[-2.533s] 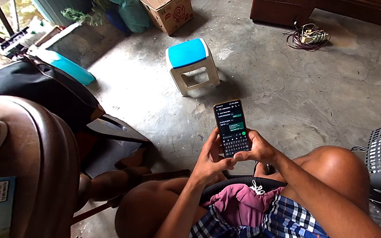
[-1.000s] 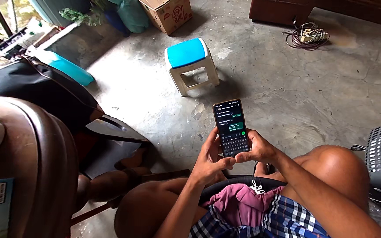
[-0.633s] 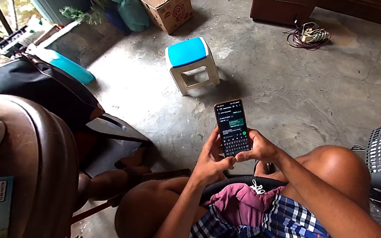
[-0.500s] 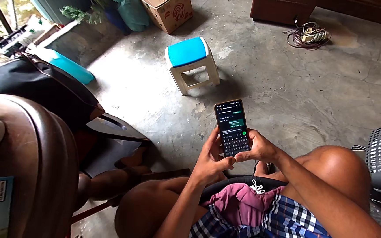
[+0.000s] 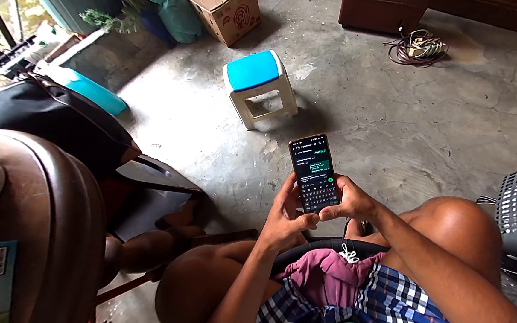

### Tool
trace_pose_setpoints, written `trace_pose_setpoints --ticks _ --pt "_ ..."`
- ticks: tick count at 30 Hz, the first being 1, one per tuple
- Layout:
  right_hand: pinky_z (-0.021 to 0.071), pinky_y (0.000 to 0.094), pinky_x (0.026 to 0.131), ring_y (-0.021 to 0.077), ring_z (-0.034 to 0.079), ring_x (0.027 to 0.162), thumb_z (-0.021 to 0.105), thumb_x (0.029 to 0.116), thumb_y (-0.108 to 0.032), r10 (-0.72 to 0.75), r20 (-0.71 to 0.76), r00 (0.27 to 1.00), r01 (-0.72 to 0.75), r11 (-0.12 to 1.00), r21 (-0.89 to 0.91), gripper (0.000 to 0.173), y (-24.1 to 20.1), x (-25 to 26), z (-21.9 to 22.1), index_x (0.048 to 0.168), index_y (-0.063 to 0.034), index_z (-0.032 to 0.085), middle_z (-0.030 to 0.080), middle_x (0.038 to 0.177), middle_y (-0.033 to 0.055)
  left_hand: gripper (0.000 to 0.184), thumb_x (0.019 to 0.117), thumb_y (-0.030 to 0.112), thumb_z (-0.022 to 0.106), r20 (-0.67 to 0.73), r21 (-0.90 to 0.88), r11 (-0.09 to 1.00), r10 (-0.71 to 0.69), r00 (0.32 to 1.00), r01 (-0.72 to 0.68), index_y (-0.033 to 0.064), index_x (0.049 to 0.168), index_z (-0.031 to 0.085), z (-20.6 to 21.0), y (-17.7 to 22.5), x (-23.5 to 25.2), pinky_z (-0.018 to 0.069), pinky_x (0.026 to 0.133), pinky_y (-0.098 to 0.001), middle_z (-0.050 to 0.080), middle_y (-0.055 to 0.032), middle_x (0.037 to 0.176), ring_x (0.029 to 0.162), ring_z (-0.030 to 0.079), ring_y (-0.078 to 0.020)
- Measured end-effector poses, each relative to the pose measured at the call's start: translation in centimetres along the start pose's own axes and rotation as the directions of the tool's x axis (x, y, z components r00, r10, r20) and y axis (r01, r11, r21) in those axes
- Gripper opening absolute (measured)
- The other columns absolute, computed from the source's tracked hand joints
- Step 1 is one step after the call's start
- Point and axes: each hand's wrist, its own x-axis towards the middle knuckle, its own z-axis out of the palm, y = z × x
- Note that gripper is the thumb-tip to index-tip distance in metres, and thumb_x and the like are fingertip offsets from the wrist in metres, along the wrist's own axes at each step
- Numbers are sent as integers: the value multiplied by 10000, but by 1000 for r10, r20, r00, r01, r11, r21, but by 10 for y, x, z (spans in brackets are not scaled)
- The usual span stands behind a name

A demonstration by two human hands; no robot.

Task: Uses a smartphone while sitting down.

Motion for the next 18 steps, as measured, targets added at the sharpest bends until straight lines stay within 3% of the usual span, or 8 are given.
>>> trace_pose_setpoints --ticks 9,18 --pt "591 372 1008 193 713 1114 937 733 -256 -15 -2 1000 15 1000 -11 813 1 0 -1 1375 0 508 717 1223 96 955 851 119 812 11 -15 1000 -3 1000 3 53 1565 182 0 0 0 646 667 -371 568 -226 1371 986 719 -307" --pt "591 350 999 168 714 1102 906 762 -402 -12 27 1000 12 1000 13 823 1 -2 -4 1370 -16 507 722 1210 73 931 865 143 833 -28 13 1000 -9 1000 9 49 1563 225 4 4 1 652 658 -362 595 -236 1335 969 726 -310"
